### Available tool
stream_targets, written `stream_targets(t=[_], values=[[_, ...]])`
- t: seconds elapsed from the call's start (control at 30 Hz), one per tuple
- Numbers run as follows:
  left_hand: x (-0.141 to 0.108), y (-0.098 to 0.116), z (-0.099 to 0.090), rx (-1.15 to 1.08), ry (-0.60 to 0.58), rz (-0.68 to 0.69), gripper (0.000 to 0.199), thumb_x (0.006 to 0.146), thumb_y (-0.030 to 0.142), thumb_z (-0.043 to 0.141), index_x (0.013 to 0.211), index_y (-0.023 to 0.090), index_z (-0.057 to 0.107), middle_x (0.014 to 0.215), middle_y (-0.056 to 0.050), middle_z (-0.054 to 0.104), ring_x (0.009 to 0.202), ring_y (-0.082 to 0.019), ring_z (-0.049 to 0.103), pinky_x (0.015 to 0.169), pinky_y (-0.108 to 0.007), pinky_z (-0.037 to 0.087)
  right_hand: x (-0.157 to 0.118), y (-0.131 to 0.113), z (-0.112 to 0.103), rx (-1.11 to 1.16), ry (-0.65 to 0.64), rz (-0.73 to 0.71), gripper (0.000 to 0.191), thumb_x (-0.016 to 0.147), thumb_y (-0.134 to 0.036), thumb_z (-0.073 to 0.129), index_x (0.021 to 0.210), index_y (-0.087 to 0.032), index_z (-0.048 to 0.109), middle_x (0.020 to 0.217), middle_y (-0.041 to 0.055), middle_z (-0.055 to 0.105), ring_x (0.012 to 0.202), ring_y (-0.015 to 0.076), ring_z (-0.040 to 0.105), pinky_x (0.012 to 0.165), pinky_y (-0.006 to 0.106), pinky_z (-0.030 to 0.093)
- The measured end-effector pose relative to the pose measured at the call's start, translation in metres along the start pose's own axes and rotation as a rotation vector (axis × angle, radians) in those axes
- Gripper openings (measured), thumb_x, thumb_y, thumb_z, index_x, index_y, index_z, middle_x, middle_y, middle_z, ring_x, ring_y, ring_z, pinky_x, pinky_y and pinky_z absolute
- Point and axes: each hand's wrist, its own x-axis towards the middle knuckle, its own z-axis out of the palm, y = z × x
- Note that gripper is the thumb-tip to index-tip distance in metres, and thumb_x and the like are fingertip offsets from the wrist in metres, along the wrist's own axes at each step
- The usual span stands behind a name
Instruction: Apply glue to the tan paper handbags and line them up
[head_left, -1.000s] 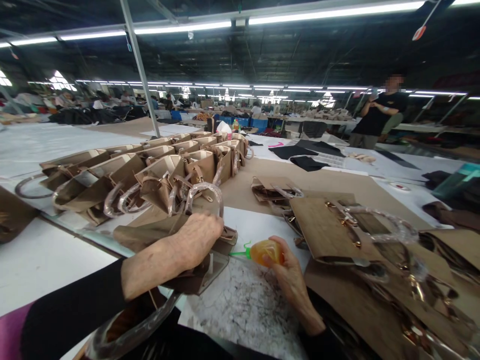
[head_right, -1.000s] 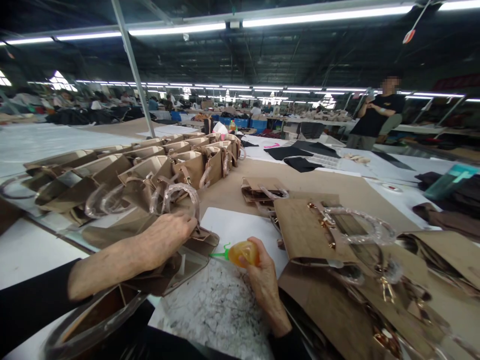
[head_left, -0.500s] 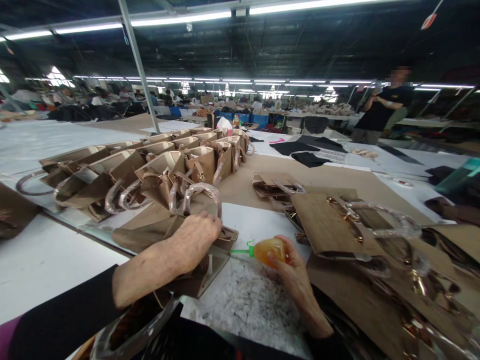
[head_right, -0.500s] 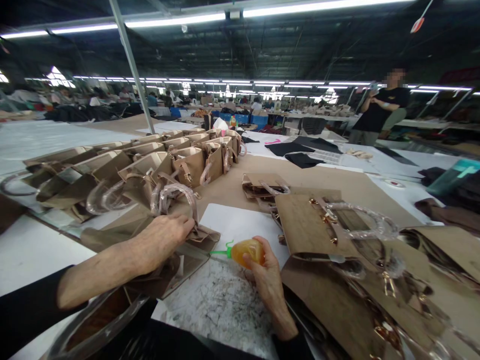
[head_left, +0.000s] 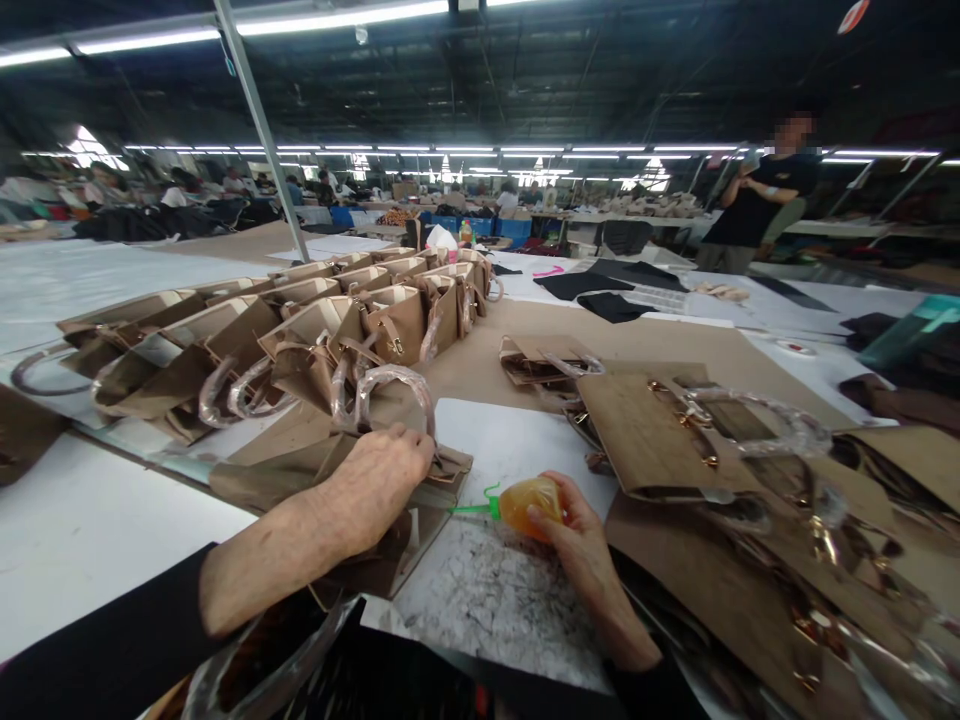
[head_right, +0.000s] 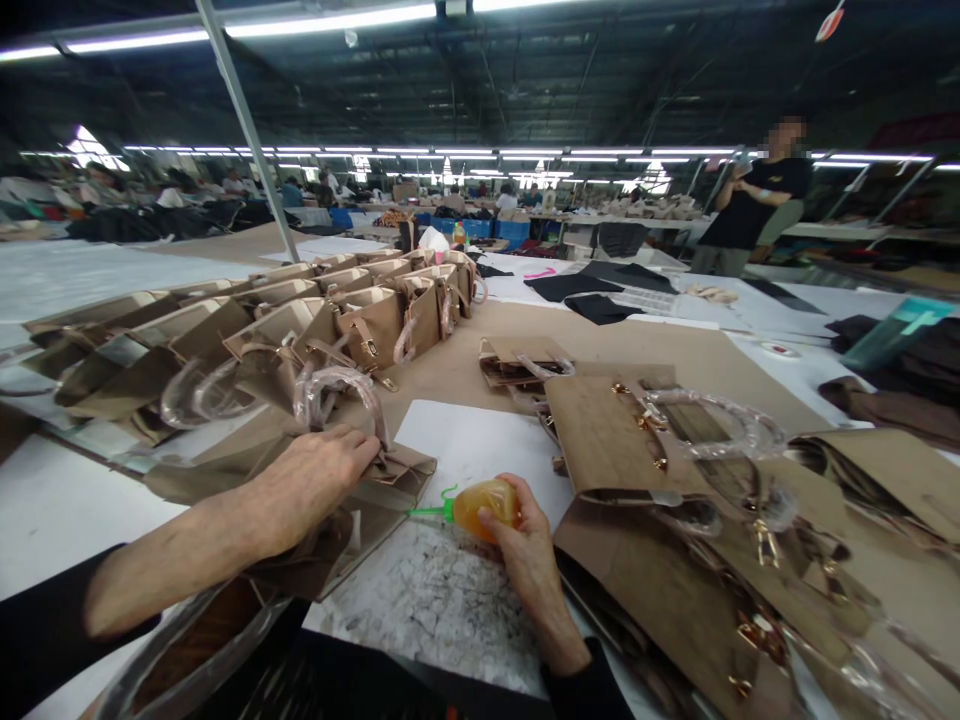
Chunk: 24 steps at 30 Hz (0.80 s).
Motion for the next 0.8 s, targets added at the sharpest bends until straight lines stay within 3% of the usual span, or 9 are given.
stream_targets(t=[0.33, 0.53, 0.8], values=[[-0.001, 0.000, 0.001, 0.020, -0.007, -0.002, 0.035, 0.062, 0.002, 0.056, 0.096, 0.011, 0.056, 0.100, -0.011, 0.063, 0.093, -0.027, 0.058, 0.080, -0.038, 0.050, -0.007, 0.004, 0.002, 0.041, 0.049, 0.009, 0.049, 0.065, -0.040, 0.079, 0.104, -0.021, 0.055, 0.086, 0.0005, 0.061, 0.074, 0.0197, 0.054, 0.065, 0.029, 0.048], [0.000, 0.001, -0.008, 0.019, -0.067, 0.006, 0.042, 0.057, 0.002, 0.059, 0.099, 0.009, 0.056, 0.103, -0.012, 0.063, 0.096, -0.030, 0.058, 0.083, -0.040, 0.050, -0.011, 0.001, 0.005, 0.047, 0.022, 0.029, 0.049, 0.063, -0.039, 0.080, 0.103, -0.021, 0.057, 0.086, 0.0012, 0.063, 0.075, 0.0213, 0.056, 0.067, 0.031, 0.048], [0.003, -0.003, 0.000, 0.023, -0.023, 0.028, 0.044, 0.056, 0.004, 0.060, 0.099, 0.010, 0.055, 0.102, -0.013, 0.062, 0.095, -0.030, 0.058, 0.081, -0.041, 0.050, -0.017, -0.006, 0.008, 0.073, -0.021, 0.055, 0.051, 0.058, -0.038, 0.082, 0.100, -0.021, 0.059, 0.082, 0.0011, 0.065, 0.074, 0.0211, 0.057, 0.064, 0.029, 0.048]])
